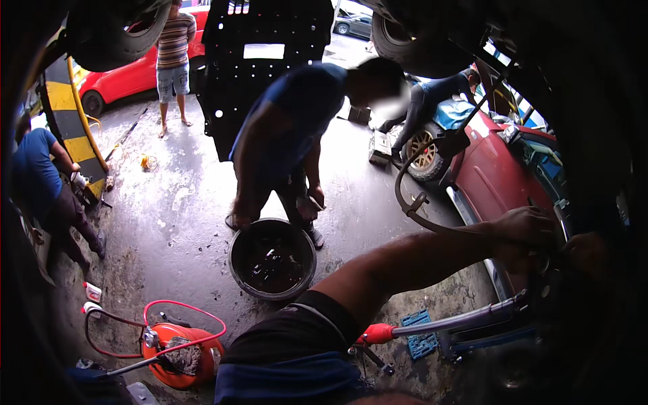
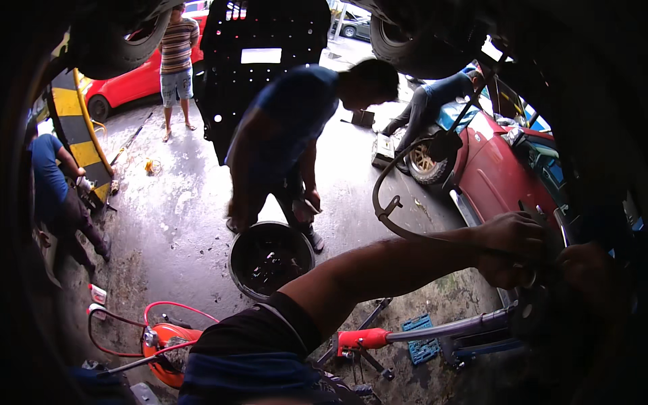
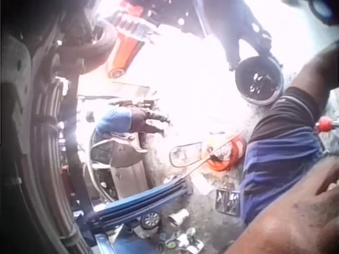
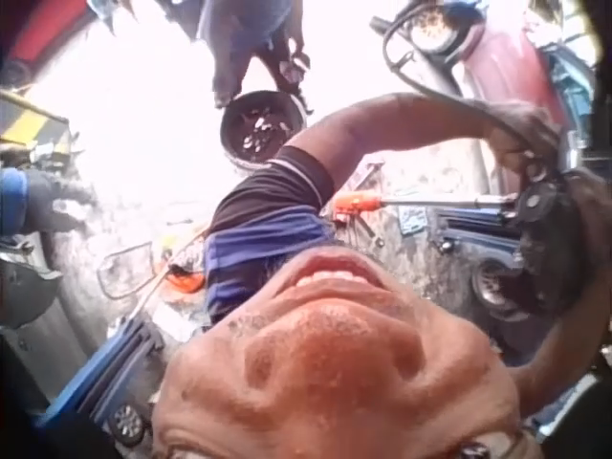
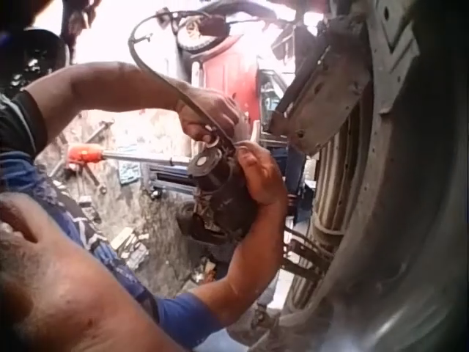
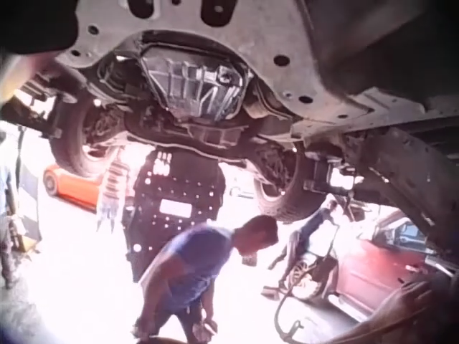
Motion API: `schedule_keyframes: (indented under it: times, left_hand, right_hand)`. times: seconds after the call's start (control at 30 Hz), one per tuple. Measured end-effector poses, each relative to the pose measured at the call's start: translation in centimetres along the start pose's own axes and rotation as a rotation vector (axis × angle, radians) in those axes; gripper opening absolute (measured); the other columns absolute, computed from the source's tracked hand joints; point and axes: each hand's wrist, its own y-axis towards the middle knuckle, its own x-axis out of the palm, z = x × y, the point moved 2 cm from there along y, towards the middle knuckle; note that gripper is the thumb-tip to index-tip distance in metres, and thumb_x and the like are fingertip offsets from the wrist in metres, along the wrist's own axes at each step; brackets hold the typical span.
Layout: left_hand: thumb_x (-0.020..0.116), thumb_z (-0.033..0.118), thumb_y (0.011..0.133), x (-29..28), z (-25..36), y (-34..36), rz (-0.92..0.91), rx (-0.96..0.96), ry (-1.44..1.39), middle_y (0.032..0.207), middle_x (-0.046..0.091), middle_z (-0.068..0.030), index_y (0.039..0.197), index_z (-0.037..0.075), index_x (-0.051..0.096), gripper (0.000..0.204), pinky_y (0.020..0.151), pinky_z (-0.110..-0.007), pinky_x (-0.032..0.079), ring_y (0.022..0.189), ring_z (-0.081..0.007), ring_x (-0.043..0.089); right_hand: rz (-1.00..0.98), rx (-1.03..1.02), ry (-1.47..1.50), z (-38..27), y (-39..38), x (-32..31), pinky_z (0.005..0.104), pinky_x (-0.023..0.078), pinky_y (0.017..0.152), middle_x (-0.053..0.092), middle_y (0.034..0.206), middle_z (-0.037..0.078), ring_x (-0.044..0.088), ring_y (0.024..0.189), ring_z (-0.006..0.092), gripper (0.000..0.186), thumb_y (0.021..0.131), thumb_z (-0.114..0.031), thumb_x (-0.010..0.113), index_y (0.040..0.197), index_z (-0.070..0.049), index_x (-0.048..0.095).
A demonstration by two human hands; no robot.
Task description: Manually repairing or installing automotive components under a vehicle on a lift.
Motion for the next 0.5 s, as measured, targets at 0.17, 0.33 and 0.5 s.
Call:
schedule_keyframes:
  times: [0.17,0.33,0.5]
  left_hand:
    - [0.067,0.032,0.058,-0.5,-1.3,0.5,-0.100,0.140,0.302,0.077,0.058,-0.0029,0.083,0.018,0.065,0.028,0.062,-0.040,0.048,0.070,-0.0265,0.061]
    - [0.069,0.035,0.057,-0.6,-1.1,1.9,-0.407,0.100,0.401,0.087,0.064,-0.0027,0.088,0.022,0.066,0.033,0.064,-0.041,0.050,0.078,-0.0260,0.064]
    - [0.061,0.026,0.071,0.0,1.4,-1.2,-0.023,-0.007,0.128,0.086,0.062,-0.0051,0.093,0.011,0.065,0.027,0.070,-0.039,0.052,0.078,-0.0271,0.063]
  right_hand:
    - [-0.024,-0.091,-0.123,0.7,-0.2,-0.4,0.0326,0.049,0.085,0.066,0.102,0.008,0.063,0.097,0.0215,0.025,0.087,-0.024,0.060,0.106,-0.009,0.066]
    - [-0.030,0.090,0.004,-3.3,-1.9,-0.9,0.0337,0.048,0.085,0.066,0.105,0.009,0.063,0.101,0.0221,0.031,0.088,-0.029,0.058,0.110,-0.008,0.064]
    - [-0.057,0.200,-0.220,-6.3,-0.9,-0.3,0.0338,0.048,0.085,0.066,0.102,0.013,0.064,0.099,0.0222,0.035,0.089,-0.034,0.054,0.110,-0.007,0.064]
